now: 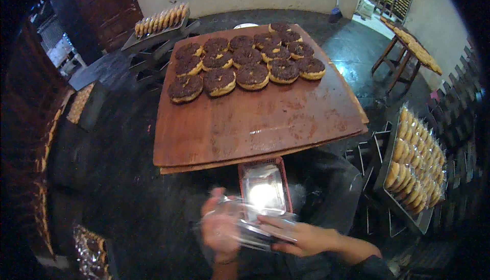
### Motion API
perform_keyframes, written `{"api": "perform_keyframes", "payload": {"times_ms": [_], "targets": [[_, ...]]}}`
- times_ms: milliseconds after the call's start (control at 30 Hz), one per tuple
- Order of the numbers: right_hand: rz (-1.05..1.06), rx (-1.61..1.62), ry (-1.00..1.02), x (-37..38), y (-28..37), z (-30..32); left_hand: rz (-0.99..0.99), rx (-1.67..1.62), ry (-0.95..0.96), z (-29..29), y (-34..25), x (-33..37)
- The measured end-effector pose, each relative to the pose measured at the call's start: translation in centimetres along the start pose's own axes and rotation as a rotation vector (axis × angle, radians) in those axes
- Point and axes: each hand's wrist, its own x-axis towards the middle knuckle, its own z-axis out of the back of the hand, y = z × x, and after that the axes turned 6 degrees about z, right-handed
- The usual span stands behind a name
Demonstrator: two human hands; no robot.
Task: The person picks up chocolate-topped doughnuts from a wooden board and places them into clear plastic bags. They seal the bags and arrange the packaged doughnuts on a metal tray. The process is repeated continuously for multiple doughnuts.
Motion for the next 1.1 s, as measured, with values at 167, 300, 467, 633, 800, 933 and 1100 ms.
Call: {"api": "perform_keyframes", "payload": {"times_ms": [167, 300, 467, 633, 800, 933, 1100], "targets": [[-0.178, -0.285, -0.824, 3.4, -5.3, 15.3, -0.367, 0.188, -0.024, 3.6, -8.4, -0.2], [-0.519, -0.740, -0.818, 7.5, -13.0, 28.0, 0.017, -0.252, -0.215, 3.7, -4.6, 0.5], [-0.551, -0.803, -0.847, 9.6, -15.0, 29.1, 0.493, -0.554, -0.472, 5.4, 0.3, -0.8], [-0.335, -0.090, -0.940, 6.4, -9.4, 22.1, 0.528, -0.672, -0.591, 4.3, 1.7, -0.8], [-0.117, 0.302, -0.715, -0.3, 0.2, 9.8, 0.543, -0.697, -0.432, 2.8, 3.3, 0.4], [-0.199, 0.526, -0.402, -0.2, 2.4, 5.2, 0.400, -0.594, -0.242, 0.9, 3.1, 0.3], [-0.312, -0.434, -0.350, 1.0, 2.4, 4.1, -0.001, -0.115, 0.051, -1.2, 2.0, -0.5]]}}
